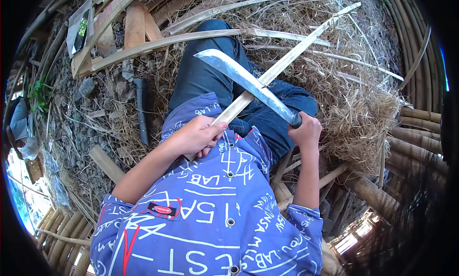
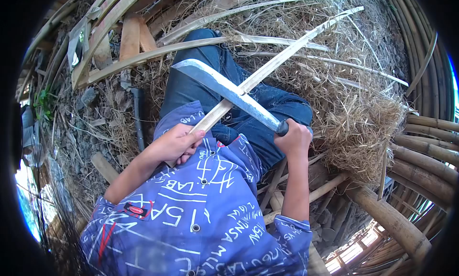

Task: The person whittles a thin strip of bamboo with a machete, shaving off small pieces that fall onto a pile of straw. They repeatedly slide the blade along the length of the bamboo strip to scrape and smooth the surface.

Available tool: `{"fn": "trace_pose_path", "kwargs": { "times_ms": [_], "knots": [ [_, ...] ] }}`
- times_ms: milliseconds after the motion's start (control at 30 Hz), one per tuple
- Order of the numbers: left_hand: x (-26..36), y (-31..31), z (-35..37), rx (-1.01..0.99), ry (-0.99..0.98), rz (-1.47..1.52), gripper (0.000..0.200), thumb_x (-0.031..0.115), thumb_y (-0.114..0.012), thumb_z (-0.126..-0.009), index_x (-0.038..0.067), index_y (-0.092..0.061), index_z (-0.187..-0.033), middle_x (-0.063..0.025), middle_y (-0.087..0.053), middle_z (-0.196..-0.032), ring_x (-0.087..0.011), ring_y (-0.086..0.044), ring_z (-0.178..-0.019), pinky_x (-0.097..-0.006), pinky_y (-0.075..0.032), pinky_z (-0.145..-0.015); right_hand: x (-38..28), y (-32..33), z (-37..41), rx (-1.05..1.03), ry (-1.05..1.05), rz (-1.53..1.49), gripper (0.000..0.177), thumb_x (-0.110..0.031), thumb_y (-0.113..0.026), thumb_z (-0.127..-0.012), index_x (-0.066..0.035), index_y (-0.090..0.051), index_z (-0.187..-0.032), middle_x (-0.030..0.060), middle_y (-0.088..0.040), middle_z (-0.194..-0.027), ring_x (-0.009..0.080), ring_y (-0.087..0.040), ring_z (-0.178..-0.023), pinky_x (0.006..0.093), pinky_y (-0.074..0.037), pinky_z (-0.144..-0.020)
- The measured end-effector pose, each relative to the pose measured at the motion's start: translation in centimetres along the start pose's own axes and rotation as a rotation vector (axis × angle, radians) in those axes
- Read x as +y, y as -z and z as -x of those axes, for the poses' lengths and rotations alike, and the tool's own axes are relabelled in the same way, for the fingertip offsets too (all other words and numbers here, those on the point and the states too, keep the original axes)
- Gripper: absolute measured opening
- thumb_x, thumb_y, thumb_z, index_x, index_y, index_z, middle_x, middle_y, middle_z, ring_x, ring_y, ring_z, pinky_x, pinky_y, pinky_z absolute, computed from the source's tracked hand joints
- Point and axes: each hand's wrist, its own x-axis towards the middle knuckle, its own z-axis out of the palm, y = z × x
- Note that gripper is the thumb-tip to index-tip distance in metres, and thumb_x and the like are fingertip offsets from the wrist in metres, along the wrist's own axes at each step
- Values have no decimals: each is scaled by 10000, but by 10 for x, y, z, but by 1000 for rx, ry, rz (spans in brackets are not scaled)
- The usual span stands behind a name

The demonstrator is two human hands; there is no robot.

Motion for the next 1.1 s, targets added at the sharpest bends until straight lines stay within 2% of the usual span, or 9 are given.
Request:
{"fn": "trace_pose_path", "kwargs": {
  "times_ms": [233,367,500,567,700,900,967,1033,1100],
  "knots": [
    [22,10,6,74,42,-104,389,387,-450,-980,101,-454,-715,49,-424,-522,-50,-460,-392,-218,-385,-343,-26,-2,6,-12,47,-103,202,-207,-725,-607,-69,-616,-707,162,-616,-647,358,-623,-650,436,-496,-619],
    [15,4,2,35,-2,-132,388,366,-451,-977,66,-487,-734,20,-466,-559,-74,-491,-400,-242,-419,-347,-68,-2,11,-97,202,-237,203,-236,-709,-608,-82,-606,-691,128,-634,-647,324,-638,-620,419,-501,-586],
    [9,9,7,102,48,-126,374,364,-455,-982,93,-468,-724,42,-436,-535,-52,-459,-397,-215,-380,-340,-63,-14,-10,-71,120,-150,193,-240,-699,-621,-91,-637,-728,140,-648,-691,337,-644,-654,430,-513,-616],
    [8,8,13,81,-9,-63,370,351,-451,-986,93,-463,-722,46,-426,-533,-43,-448,-398,-212,-379,-341,-41,-10,-29,-68,-34,-83,181,-242,-694,-635,-107,-656,-749,150,-667,-723,346,-659,-703,444,-517,-654],
    [4,14,1,35,-17,-67,363,339,-445,-989,98,-457,-718,51,-415,-529,-36,-441,-400,-206,-382,-345,-48,-11,-25,-41,-59,-100,153,-217,-685,-660,-81,-629,-701,181,-640,-691,384,-635,-696,457,-513,-649],
    [7,6,6,68,3,-93,348,325,-450,-988,93,-459,-729,54,-413,-527,-41,-434,-388,-209,-358,-343,-79,-10,0,-94,151,-283,155,-215,-673,-640,-81,-613,-690,154,-620,-635,379,-623,-652,466,-485,-605],
    [5,9,10,62,-1,-75,348,327,-453,-986,90,-466,-732,52,-416,-531,-43,-440,-387,-203,-359,-339,-67,-15,-16,-32,118,-174,142,-212,-659,-654,-82,-616,-690,159,-629,-655,384,-622,-659,468,-489,-614],
    [7,11,13,124,21,-120,349,322,-463,-983,83,-471,-729,46,-426,-536,-46,-443,-387,-208,-357,-336,-44,-22,-39,20,-96,-158,139,-211,-639,-694,-73,-620,-695,177,-643,-698,391,-631,-697,475,-508,-652],
    [8,12,8,119,-7,-122,363,325,-458,-985,81,-467,-716,41,-434,-538,-45,-447,-390,-209,-362,-337,-41,-23,-44,32,-85,-70,153,-216,-649,-696,-66,-621,-710,179,-643,-698,391,-633,-700,471,-514,-653]
  ]
}}
